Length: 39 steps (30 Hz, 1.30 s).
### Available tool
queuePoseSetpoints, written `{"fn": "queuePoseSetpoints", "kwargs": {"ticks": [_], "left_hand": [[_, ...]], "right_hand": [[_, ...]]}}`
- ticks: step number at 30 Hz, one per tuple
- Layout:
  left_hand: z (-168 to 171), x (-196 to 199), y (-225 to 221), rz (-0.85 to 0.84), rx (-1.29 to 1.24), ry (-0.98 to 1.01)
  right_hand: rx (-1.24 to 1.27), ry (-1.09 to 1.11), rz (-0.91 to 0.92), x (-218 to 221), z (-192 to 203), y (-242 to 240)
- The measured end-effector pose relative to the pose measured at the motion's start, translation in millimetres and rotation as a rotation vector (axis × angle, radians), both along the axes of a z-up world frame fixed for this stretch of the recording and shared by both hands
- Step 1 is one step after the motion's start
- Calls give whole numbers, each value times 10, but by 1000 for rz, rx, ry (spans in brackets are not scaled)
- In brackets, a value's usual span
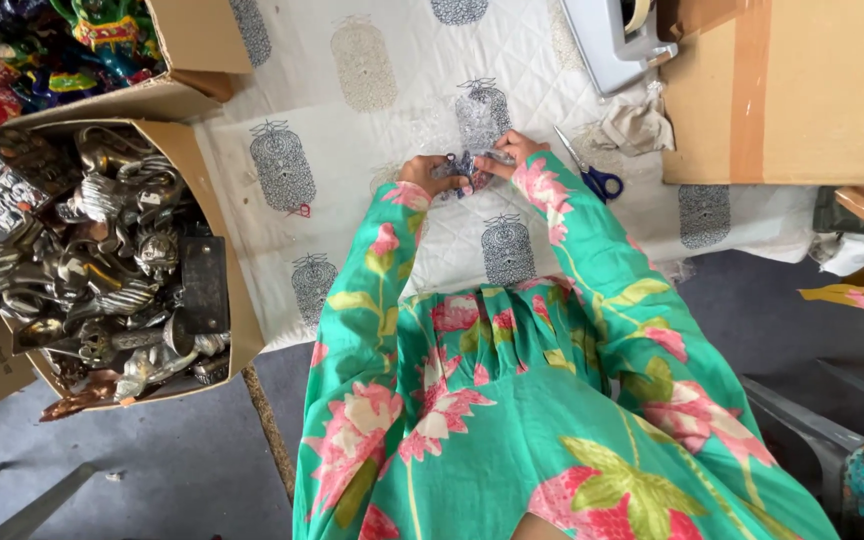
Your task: The person wraps small toy figurines in bubble wrap, tears pieces of tape from a tape dispenser to secure the wrapping, and places the wrapped toys into a cardboard box. They handle the toys one at a time, smoothing the wrap around each figure before taping it closed.
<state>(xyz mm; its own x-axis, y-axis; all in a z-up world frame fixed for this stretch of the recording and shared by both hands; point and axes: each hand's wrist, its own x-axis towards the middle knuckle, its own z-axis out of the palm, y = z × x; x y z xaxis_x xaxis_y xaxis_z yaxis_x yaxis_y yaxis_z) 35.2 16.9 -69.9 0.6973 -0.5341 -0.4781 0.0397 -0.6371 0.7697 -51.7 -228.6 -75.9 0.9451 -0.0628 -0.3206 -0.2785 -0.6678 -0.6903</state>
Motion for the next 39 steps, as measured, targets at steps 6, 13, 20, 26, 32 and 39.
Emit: {"fn": "queuePoseSetpoints", "kwargs": {"ticks": [6, 13, 20, 26, 32, 39], "left_hand": [[-295, -131, 190, 100, -154, -8], [-463, -739, 477, 681, -569, -40], [408, -870, -196, -53, -109, -715], [352, -826, -164, -117, 47, -751], [336, -814, -204, -103, 73, -737], [-110, -826, -168, -137, 257, -856]], "right_hand": [[-19, 76, 5, 63, 335, 62], [-33, 134, -12, 170, 278, 48], [-26, 39, -57, 95, -279, -121], [80, -8, -225, 85, 333, -199], [-305, -599, -213, -167, 1106, 113], [-237, -515, 341, -251, 1127, 589]]}}
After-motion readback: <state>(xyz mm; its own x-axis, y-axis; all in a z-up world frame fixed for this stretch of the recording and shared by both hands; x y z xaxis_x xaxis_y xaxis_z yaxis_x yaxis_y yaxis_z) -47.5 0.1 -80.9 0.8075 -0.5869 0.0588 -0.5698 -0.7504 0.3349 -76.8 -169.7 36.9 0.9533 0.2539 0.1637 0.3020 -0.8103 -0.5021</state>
